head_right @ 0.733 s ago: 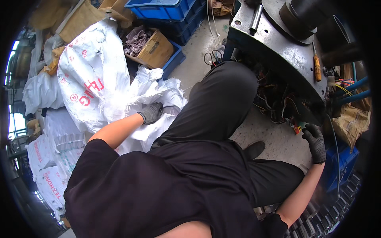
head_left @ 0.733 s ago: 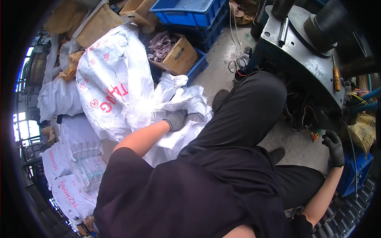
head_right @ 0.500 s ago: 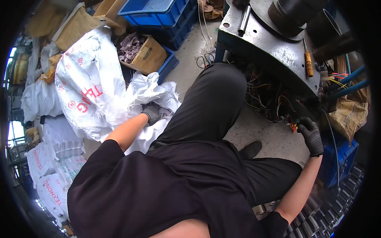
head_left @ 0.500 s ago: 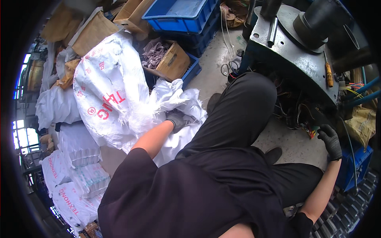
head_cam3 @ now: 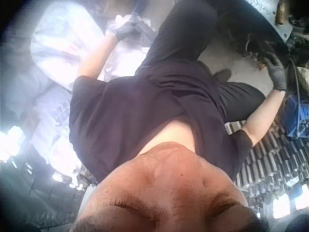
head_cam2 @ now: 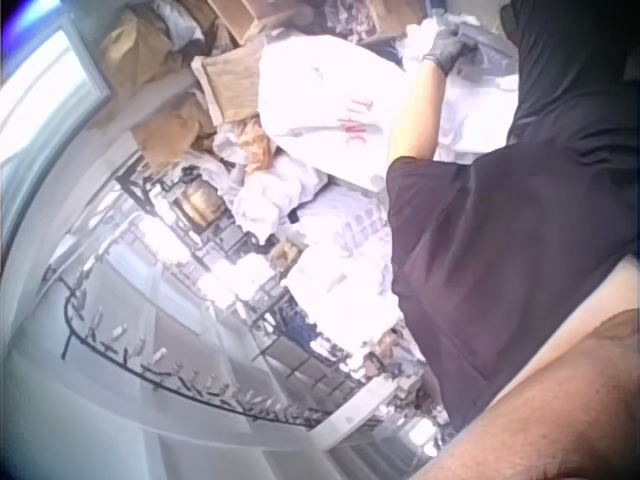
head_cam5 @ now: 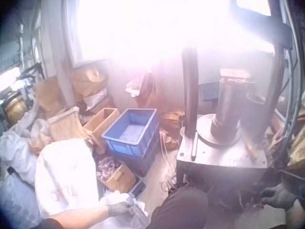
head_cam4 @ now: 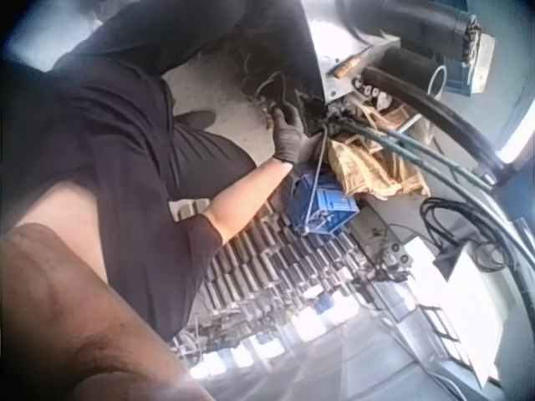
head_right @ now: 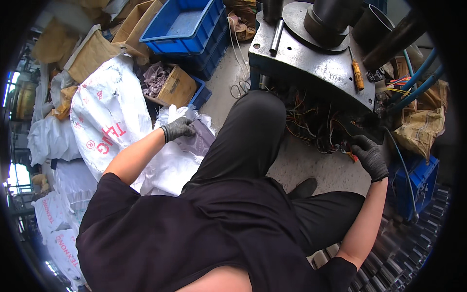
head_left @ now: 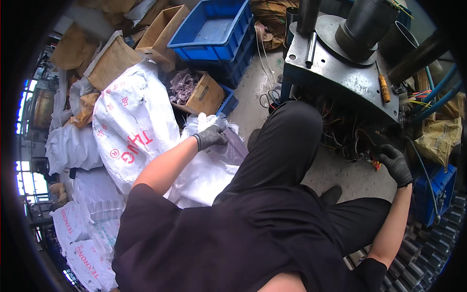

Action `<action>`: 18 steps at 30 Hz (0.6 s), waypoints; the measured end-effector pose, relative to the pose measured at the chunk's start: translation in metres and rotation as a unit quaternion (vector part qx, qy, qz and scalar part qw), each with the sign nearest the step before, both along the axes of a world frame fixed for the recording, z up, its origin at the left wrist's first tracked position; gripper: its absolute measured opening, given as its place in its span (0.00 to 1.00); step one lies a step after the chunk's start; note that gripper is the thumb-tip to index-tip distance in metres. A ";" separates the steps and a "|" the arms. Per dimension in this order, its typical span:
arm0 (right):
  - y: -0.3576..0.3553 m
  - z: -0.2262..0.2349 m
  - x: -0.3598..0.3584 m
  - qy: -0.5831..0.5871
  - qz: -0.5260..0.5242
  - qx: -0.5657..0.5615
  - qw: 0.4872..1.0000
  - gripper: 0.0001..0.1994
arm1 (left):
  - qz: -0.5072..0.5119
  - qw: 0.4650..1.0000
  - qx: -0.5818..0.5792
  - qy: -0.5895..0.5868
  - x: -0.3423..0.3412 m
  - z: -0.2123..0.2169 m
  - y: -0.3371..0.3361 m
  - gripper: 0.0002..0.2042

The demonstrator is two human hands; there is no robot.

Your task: Connecting wires to a motor stator using a screwdriver and handling metal cylinders.

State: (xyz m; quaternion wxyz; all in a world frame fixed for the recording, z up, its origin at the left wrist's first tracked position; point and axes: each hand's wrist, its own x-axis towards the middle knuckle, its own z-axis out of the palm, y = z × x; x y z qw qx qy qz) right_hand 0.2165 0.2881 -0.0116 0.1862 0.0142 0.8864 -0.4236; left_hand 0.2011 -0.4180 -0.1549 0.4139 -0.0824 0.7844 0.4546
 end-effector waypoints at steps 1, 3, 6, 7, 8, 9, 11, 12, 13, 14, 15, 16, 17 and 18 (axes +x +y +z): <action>-0.010 0.008 0.000 0.007 -0.003 -0.003 1.000 0.16 | 0.038 0.998 0.031 0.041 -0.013 0.020 -0.002 0.20; -0.028 0.026 -0.003 -0.003 0.022 0.033 0.999 0.16 | 0.115 0.984 0.118 0.069 -0.043 0.055 -0.005 0.22; -0.027 0.018 -0.004 -0.012 0.004 0.001 1.000 0.15 | 0.138 0.963 0.196 0.126 -0.084 0.111 0.010 0.23; -0.026 0.016 -0.003 -0.006 -0.003 0.003 1.000 0.15 | 0.143 0.948 0.242 0.149 -0.094 0.126 0.017 0.24; -0.030 0.016 -0.006 -0.010 -0.006 -0.008 1.000 0.15 | 0.152 0.930 0.286 0.173 -0.102 0.139 0.021 0.24; -0.033 0.017 -0.008 -0.015 -0.008 -0.019 1.000 0.15 | 0.168 0.918 0.297 0.200 -0.111 0.135 0.017 0.24; -0.037 0.020 -0.012 -0.039 -0.017 -0.033 0.999 0.15 | 0.181 0.902 0.327 0.216 -0.116 0.130 0.025 0.24; -0.038 0.022 -0.014 -0.069 -0.022 -0.048 0.996 0.15 | 0.196 0.886 0.353 0.229 -0.119 0.125 0.029 0.24; -0.039 0.021 -0.015 -0.066 -0.022 -0.046 0.997 0.15 | 0.214 0.877 0.345 0.258 -0.118 0.114 0.036 0.24; -0.036 0.020 -0.011 -0.057 -0.024 -0.035 0.998 0.15 | 0.206 0.889 0.321 0.255 -0.117 0.106 0.046 0.25; -0.037 0.019 -0.011 -0.047 -0.020 -0.026 0.998 0.15 | 0.214 0.903 0.276 0.250 -0.117 0.091 0.046 0.26; -0.035 0.018 -0.009 -0.047 -0.017 -0.022 0.999 0.15 | 0.222 0.916 0.231 0.243 -0.117 0.073 0.046 0.26; -0.031 0.015 -0.008 -0.043 -0.008 -0.002 0.999 0.15 | 0.234 0.926 0.223 0.194 -0.118 0.052 0.046 0.28; -0.030 0.014 -0.006 -0.040 0.004 0.016 0.999 0.15 | 0.212 0.951 0.172 0.144 -0.120 0.031 0.041 0.34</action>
